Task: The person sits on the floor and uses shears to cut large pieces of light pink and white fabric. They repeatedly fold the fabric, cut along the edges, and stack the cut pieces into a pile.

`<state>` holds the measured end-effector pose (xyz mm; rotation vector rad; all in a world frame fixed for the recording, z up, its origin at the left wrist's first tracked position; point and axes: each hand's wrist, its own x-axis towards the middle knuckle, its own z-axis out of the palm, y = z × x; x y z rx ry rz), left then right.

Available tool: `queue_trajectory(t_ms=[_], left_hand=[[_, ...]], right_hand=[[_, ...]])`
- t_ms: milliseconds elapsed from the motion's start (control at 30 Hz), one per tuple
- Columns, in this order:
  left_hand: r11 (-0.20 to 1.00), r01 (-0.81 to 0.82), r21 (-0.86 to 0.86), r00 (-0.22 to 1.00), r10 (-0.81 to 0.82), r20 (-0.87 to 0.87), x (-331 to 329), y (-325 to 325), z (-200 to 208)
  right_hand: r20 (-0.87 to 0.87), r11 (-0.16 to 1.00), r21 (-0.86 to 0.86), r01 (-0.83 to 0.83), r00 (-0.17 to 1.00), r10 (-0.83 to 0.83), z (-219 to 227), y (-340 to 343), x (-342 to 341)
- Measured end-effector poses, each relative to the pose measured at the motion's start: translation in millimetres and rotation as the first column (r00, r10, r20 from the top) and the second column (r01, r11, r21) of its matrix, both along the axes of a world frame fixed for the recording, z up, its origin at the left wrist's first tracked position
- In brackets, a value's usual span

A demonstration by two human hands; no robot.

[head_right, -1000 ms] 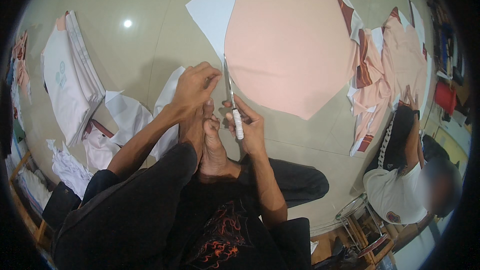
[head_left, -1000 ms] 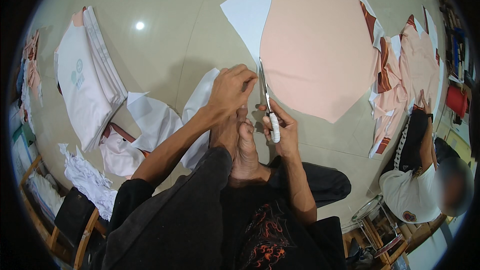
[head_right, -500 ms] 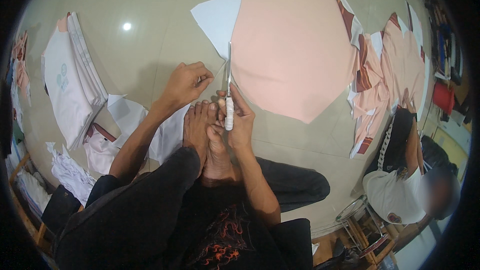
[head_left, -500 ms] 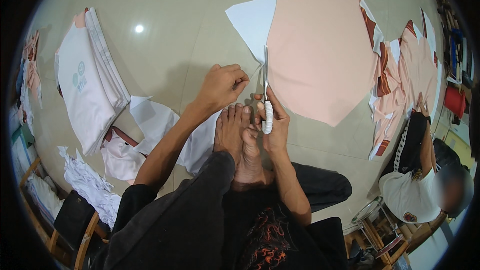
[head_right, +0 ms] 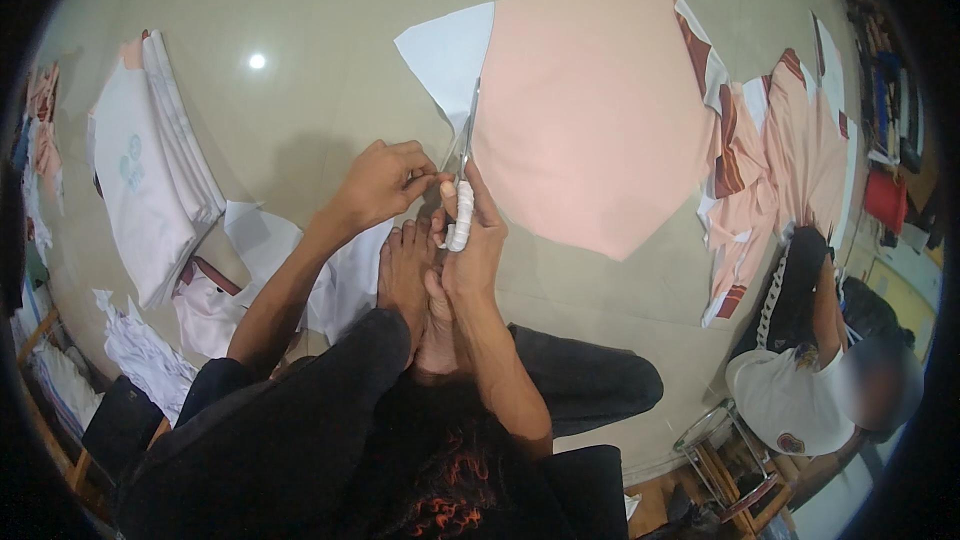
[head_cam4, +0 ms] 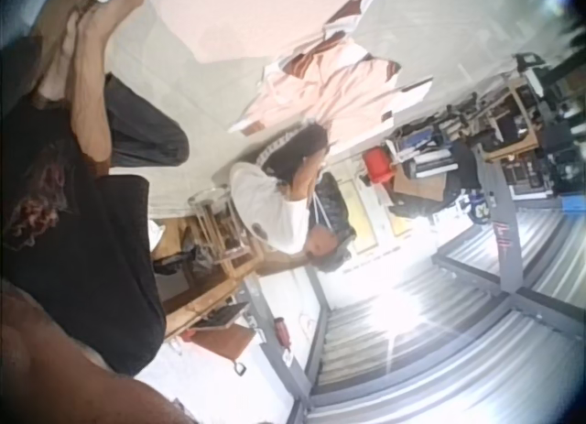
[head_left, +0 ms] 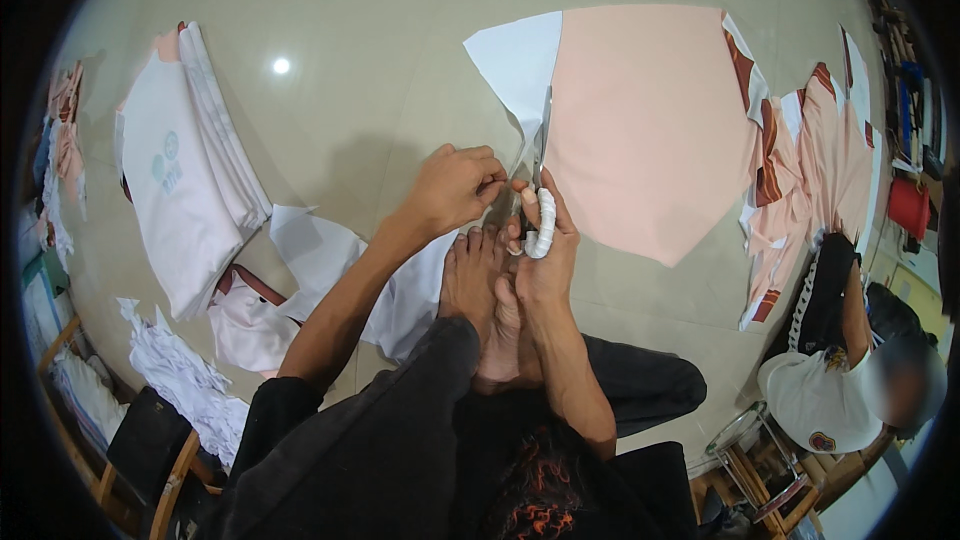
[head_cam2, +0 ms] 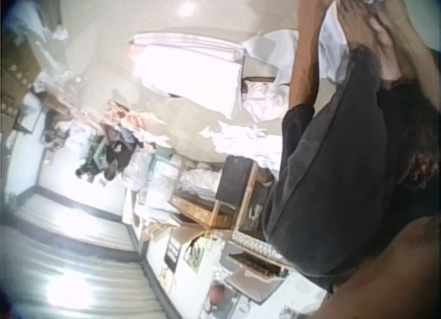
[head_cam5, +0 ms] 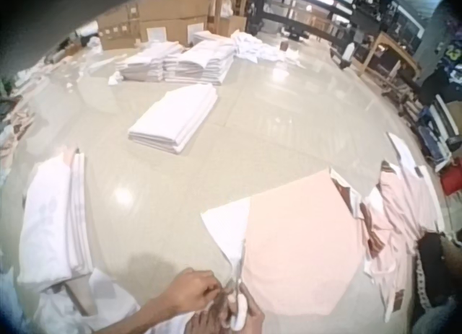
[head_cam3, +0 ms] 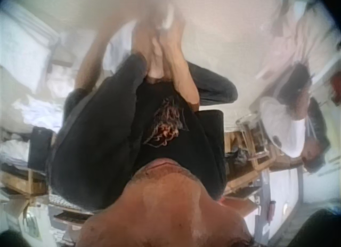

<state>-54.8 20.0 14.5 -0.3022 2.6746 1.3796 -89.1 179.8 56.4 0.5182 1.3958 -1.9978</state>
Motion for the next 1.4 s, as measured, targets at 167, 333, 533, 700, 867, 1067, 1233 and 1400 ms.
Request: queue_trajectory(t_ms=[167,333,533,700,867,1067,1233,1400], left_hand=[[1.0,0.003,-0.024,1.0,-0.004,-0.027,0.1,-0.4,1.0],[0.998,0.036,-0.047,0.999,-0.034,0.04,-1.9,-2.0,5.4],[0.999,0.01,-0.045,0.999,-0.011,-0.03,0.9,-1.3,3.7],[0.996,-0.037,-0.082,0.999,0.036,-0.013,-2.6,-3.1,7.1],[0.891,-0.24,-0.385,0.928,0.094,-0.36,-35.3,-22.3,-3.3],[0.77,-0.136,-0.624,0.969,-0.027,-0.245,-50.5,-36.5,-39.4],[0.764,-0.139,-0.631,0.971,-0.021,-0.239,-51.1,-33.4,-39.8],[0.757,-0.121,-0.642,0.976,-0.027,-0.216,-50.5,-34.1,-36.2]], right_hand=[[-0.026,0.999,0.051,-0.009,1.0,0.01,-1.6,-4.8,-2.2],[-0.042,0.995,0.092,-0.027,0.999,0.031,-7.2,-5.2,-0.4],[-0.045,0.994,0.108,-0.023,0.999,0.028,-2.6,-13.0,4.7],[-0.036,0.994,0.106,-0.002,0.999,0.005,-3.2,-16.7,1.8],[-0.122,0.996,0.084,-0.007,0.992,0.017,-16.9,-23.9,-11.3],[-0.141,0.998,0.068,-0.002,0.99,0.012,-26.8,-30.3,-18.9],[-0.144,0.997,0.079,-0.012,0.989,0.023,-31.4,-30.3,-23.3],[-0.174,0.991,0.13,-0.034,0.983,0.057,-24.6,-32.0,-33.1]])
